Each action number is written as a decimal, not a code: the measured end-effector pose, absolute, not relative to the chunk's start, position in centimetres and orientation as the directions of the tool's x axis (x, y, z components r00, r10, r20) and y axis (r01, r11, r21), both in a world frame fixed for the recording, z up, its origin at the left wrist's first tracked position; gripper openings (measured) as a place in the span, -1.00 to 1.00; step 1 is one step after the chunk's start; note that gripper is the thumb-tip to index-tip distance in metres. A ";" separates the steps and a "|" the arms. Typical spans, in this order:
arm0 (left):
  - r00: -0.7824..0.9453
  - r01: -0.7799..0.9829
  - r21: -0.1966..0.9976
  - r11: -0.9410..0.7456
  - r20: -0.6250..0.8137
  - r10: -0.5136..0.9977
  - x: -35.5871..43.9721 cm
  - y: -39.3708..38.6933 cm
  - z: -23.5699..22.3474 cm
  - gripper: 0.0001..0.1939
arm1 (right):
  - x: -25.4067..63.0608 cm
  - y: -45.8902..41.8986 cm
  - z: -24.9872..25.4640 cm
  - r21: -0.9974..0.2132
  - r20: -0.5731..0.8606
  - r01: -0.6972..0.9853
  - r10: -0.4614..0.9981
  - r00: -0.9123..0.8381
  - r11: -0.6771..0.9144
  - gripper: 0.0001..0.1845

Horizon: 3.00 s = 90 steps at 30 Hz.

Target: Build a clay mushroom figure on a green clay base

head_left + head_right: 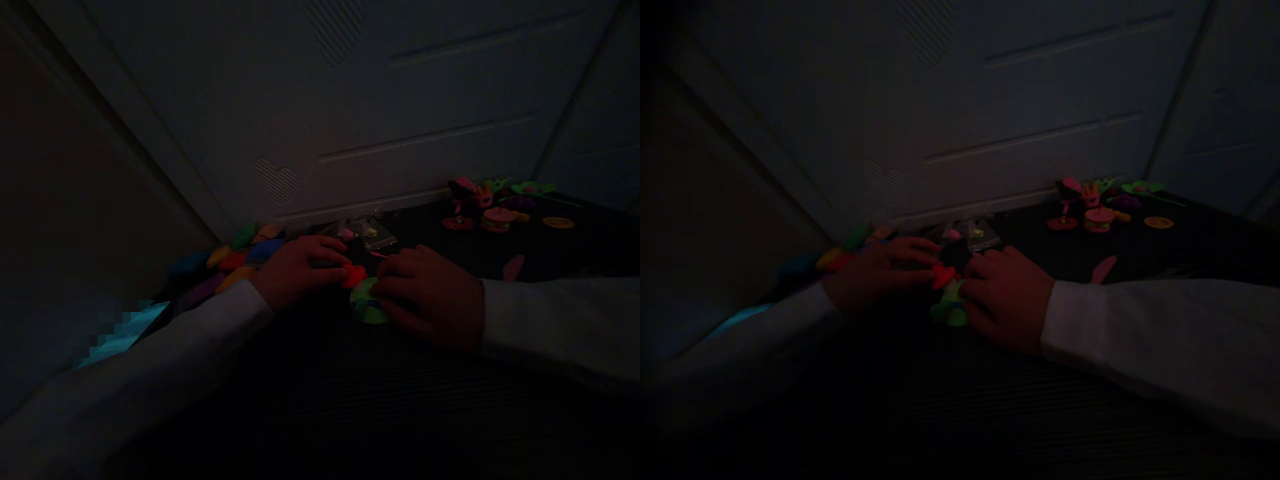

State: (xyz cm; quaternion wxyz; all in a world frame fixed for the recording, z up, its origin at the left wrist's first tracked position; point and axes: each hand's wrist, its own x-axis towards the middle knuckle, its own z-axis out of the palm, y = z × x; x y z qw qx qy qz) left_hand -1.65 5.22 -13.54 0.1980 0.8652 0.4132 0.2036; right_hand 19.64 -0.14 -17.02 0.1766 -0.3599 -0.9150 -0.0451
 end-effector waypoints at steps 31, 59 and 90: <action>0.607 0.645 0.458 -0.612 0.181 0.774 -1.7 5.3 -13.5 -0.78 | 19.7 -0.2 -17.0 -0.040 0.376 0.671 0.634 -0.676 0.740 -0.72; 0.530 0.641 0.553 -0.532 0.182 0.828 -1.6 4.9 -13.0 -0.80 | 19.7 -0.4 -16.8 -0.039 0.357 0.676 0.642 -0.678 0.736 -0.71; 0.478 0.756 0.369 -0.540 0.253 0.841 -1.3 4.7 -12.7 -0.70 | 19.7 0.0 -17.2 -0.045 0.386 0.662 0.624 -0.679 0.748 -0.73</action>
